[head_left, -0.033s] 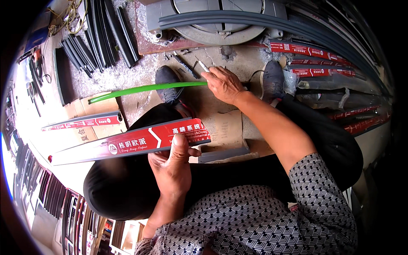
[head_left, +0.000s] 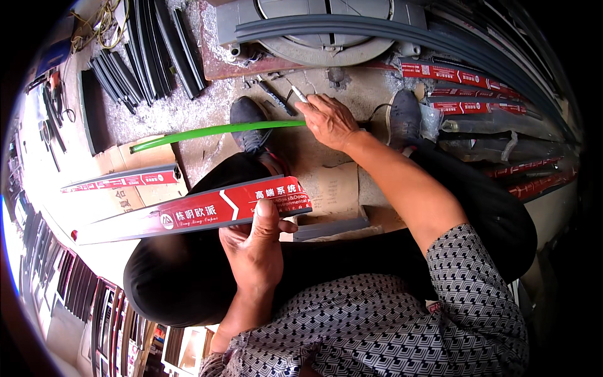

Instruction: The person measures a long profile with a tape measure and marks it with a marker. They then place the profile on a miter saw, align it with the blade, and prepare to cut it.

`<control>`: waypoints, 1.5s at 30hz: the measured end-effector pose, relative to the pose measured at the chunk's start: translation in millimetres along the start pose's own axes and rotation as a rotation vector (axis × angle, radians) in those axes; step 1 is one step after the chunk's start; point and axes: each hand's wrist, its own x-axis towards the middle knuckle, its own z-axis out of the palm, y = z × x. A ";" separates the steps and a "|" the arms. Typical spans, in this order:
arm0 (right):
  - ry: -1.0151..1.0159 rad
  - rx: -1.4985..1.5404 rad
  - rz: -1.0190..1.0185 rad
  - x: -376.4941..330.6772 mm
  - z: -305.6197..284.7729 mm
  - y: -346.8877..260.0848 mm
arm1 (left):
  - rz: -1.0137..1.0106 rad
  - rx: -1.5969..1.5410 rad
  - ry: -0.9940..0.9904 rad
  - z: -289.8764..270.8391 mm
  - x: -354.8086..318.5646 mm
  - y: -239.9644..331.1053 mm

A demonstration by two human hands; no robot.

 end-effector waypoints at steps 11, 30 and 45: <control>-0.120 -0.200 0.041 45.2 45.3 32.8 | -0.051 0.008 0.011 -6.6 6.9 2.3; -0.080 -0.040 0.013 -80.7 -15.0 32.6 | -0.007 -0.050 0.077 -4.8 0.2 -4.0; -0.115 -0.021 -0.076 -92.0 -16.7 29.5 | 0.017 -0.080 0.072 -0.9 -3.4 -0.2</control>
